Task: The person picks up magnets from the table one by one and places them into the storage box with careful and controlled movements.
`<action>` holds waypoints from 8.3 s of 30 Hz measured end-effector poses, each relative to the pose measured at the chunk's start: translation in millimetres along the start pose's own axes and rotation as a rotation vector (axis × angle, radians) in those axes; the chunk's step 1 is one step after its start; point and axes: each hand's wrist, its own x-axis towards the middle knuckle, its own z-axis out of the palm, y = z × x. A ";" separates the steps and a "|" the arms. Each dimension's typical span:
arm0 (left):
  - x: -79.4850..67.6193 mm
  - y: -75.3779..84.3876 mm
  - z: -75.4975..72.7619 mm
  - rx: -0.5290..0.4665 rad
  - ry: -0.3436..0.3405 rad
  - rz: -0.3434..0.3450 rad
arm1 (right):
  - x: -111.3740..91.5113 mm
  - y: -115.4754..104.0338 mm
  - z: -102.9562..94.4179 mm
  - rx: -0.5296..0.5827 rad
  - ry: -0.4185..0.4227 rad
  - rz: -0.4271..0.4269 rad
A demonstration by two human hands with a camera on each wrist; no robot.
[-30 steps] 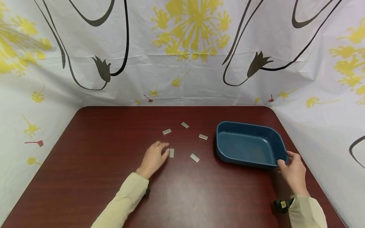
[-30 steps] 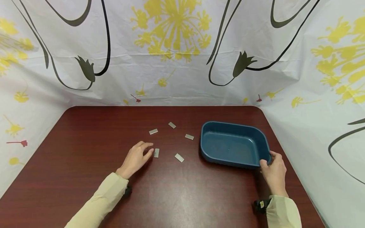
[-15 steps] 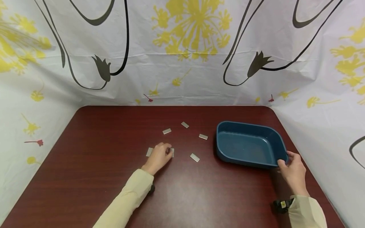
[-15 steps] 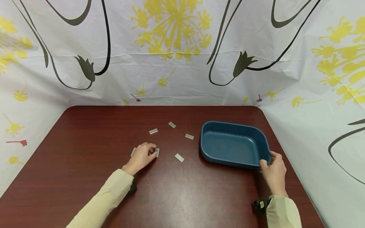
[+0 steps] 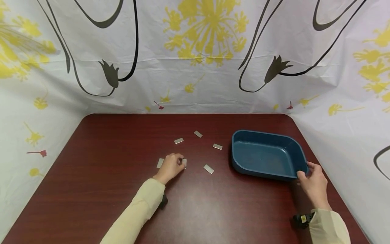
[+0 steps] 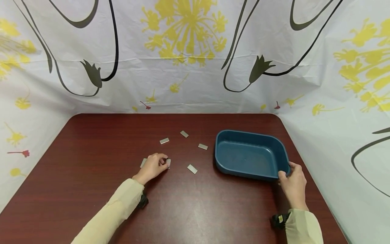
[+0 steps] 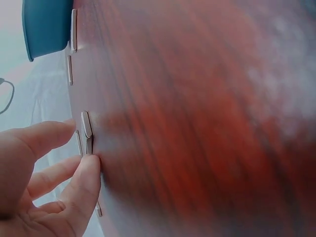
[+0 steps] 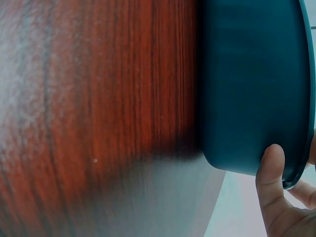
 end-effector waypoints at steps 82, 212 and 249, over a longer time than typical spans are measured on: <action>12.0 3.0 -3.0 -0.164 -0.104 -0.273 | -0.1 3.1 2.9 0.033 -0.004 -0.018; 74.4 186.7 100.3 -0.489 -0.124 -0.069 | -2.1 11.5 5.0 0.150 0.051 -0.007; 83.3 195.0 102.0 -0.275 -0.142 -0.141 | -1.0 11.4 3.5 0.148 0.043 -0.025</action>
